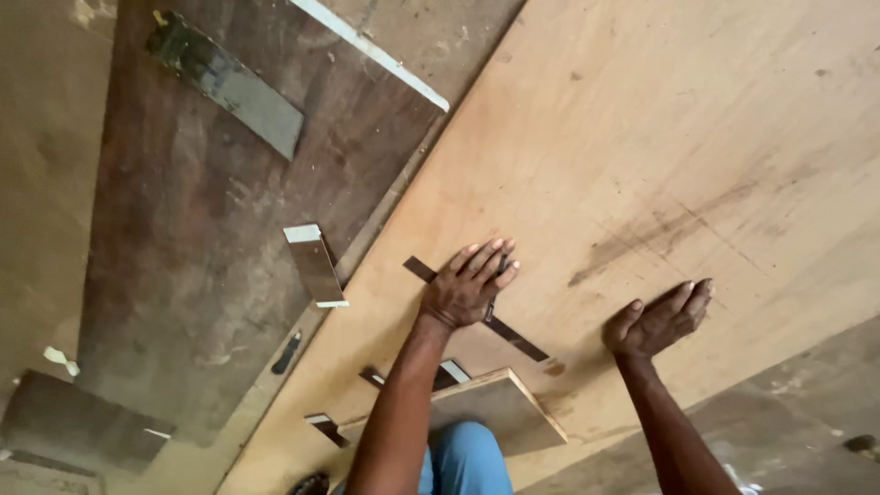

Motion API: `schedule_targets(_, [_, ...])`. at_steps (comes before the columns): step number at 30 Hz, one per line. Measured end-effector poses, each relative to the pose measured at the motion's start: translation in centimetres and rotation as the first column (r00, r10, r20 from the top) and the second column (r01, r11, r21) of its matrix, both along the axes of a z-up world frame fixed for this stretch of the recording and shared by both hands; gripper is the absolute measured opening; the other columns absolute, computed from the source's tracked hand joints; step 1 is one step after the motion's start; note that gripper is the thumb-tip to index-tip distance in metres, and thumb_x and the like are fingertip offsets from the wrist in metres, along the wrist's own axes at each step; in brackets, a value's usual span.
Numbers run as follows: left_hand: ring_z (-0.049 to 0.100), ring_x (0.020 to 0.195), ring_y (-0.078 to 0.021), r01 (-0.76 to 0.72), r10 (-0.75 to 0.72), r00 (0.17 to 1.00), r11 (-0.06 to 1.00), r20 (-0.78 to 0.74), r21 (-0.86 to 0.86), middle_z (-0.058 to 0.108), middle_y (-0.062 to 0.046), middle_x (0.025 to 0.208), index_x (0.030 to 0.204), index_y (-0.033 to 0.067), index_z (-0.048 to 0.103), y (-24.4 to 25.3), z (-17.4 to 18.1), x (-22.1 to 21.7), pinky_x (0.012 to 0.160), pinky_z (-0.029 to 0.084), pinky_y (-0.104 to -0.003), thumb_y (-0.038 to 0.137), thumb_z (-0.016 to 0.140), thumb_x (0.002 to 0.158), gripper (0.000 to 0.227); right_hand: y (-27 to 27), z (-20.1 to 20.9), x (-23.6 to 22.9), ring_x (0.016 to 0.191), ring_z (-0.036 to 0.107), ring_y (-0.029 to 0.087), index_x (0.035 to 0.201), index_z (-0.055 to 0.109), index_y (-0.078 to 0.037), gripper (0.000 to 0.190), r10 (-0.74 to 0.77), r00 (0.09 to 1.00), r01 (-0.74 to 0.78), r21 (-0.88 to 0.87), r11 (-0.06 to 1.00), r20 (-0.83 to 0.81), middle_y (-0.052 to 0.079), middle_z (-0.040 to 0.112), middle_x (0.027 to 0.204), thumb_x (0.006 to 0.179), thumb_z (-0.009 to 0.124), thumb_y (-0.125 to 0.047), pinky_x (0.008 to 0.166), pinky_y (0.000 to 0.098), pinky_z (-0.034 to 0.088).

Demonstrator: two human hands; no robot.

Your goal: The person measures and marks a dark wood veneer strip using a tape measure and a pen. They then use a larger plywood board as a straightedge to draw a line on the veneer. The person also measures and marks a larger plywood board, using the veneer strip as a reference for alignment.

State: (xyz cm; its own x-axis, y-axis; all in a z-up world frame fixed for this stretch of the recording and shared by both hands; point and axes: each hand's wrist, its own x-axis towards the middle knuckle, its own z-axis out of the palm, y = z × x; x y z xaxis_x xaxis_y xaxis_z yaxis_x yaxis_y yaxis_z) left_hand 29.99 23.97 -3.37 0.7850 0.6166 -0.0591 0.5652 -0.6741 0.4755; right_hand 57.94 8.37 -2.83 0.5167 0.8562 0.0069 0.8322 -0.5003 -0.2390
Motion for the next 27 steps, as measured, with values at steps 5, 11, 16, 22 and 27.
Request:
schedule_targets(5, [0.046,0.147,-0.0209,-0.005,0.005,1.0,1.0,0.011,-0.016,0.052,-0.005,0.159,0.141,0.0205,0.054,0.7,0.2,-0.1,0.121,0.036,-0.04,0.02,0.047,0.106,0.036,0.5,-0.3,-0.3,0.156,0.027,0.052,0.163,0.025,0.008,0.07,-0.009,0.999,0.01,-0.021,1.0,0.035,0.035,0.024,0.168,0.113,0.037,-0.039,0.127,0.0633,0.023])
schedule_targets(11, [0.046,0.149,-0.0208,-0.013,0.013,1.0,1.0,0.017,0.013,0.05,-0.005,0.16,0.142,0.0201,0.053,0.6,0.1,0.1,0.123,0.036,-0.041,0.019,0.047,0.105,0.038,0.2,-0.6,0.0,0.156,0.027,0.052,0.162,0.025,0.008,0.07,-0.005,1.0,0.005,-0.011,1.0,0.02,0.034,0.024,0.168,0.112,0.037,-0.04,0.126,0.0636,0.023])
schedule_targets(16, [0.045,0.148,-0.0204,-0.039,0.039,0.998,0.999,0.041,0.005,0.049,-0.004,0.16,0.142,0.0194,0.052,0.8,0.7,0.1,0.123,0.035,-0.041,0.019,0.048,0.105,0.037,-0.1,-0.7,-0.1,0.157,0.026,0.051,0.164,0.024,0.006,0.069,-0.001,0.998,0.003,-0.041,0.999,0.058,0.033,0.024,0.169,0.114,0.035,-0.04,0.128,0.0634,0.023])
schedule_targets(22, [0.043,0.151,-0.021,-0.066,0.063,0.991,0.998,0.121,0.021,0.047,-0.006,0.161,0.142,0.0159,0.055,1.1,1.0,-0.3,0.128,0.031,-0.041,0.017,0.052,0.103,0.04,0.4,-0.2,-0.7,0.157,0.026,0.051,0.165,0.022,0.005,0.072,-0.009,0.997,0.015,-0.068,0.998,0.076,0.034,0.024,0.169,0.113,0.031,-0.044,0.126,0.0634,0.023])
schedule_targets(27, [0.039,0.153,-0.0208,-0.061,0.061,0.991,0.998,0.117,-0.001,0.043,-0.006,0.164,0.142,0.0149,0.056,0.8,0.9,-0.6,0.129,0.028,-0.041,0.015,0.054,0.097,0.045,0.3,-0.1,-1.0,0.16,0.023,0.049,0.167,0.018,0.002,0.072,0.033,0.996,-0.027,-0.069,0.997,0.088,0.033,0.022,0.171,0.115,0.029,-0.046,0.128,0.0631,0.023])
